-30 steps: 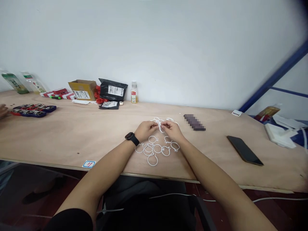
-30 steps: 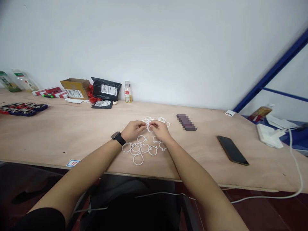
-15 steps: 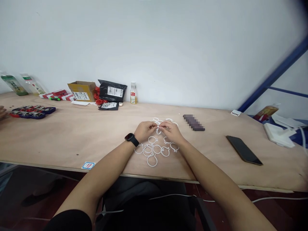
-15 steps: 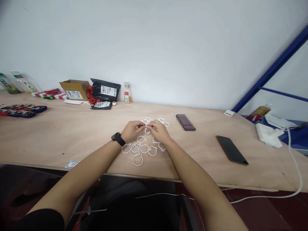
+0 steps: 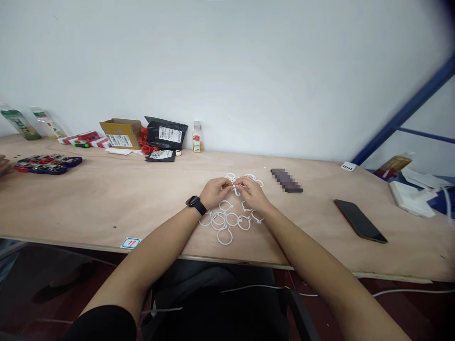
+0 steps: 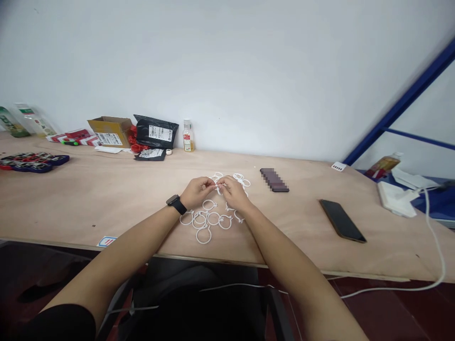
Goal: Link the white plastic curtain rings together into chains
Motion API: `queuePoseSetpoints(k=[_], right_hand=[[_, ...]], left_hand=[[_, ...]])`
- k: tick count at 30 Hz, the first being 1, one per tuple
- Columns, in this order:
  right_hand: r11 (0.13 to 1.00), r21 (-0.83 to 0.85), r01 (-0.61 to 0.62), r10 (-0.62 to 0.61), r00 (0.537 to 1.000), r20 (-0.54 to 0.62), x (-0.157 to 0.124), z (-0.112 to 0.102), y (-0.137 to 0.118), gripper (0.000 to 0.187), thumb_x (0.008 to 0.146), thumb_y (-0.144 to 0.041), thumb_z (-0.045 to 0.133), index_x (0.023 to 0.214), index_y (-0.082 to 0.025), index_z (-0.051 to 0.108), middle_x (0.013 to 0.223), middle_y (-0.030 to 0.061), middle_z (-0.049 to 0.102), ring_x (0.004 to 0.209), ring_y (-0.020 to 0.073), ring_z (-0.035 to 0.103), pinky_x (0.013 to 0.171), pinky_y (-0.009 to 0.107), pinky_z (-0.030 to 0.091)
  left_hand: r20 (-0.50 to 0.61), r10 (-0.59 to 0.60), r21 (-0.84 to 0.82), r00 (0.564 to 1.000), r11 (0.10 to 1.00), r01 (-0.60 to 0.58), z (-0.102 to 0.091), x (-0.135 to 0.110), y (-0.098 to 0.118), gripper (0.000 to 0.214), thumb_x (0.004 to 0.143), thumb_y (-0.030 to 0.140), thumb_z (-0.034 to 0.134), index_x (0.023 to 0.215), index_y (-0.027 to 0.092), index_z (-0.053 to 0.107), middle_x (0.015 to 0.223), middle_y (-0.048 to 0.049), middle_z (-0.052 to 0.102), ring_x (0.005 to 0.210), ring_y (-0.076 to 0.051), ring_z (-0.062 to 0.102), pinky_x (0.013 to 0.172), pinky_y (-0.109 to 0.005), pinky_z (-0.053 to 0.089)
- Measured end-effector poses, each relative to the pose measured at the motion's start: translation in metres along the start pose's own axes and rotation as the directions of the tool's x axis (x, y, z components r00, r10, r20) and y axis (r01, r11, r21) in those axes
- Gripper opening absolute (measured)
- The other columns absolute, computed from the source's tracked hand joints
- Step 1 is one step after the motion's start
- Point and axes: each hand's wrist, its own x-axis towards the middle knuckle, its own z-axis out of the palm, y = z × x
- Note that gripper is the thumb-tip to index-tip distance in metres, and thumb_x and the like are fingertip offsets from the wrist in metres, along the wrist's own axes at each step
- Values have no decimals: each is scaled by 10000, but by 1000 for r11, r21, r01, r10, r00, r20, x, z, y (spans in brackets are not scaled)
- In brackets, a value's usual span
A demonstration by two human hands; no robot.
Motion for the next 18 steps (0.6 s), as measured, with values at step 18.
queuePoseSetpoints(k=[18], right_hand=[[956, -166, -241, 206, 958, -201, 0, -11, 58, 212, 814, -261, 573, 982, -192, 682, 1023, 93, 674, 947, 231, 607, 890, 408, 460]], left_hand=[[457, -88, 220, 885, 975, -17, -7, -3, -17, 146, 698, 190, 624, 815, 181, 711, 889, -44, 674, 803, -165, 614, 736, -250, 474]])
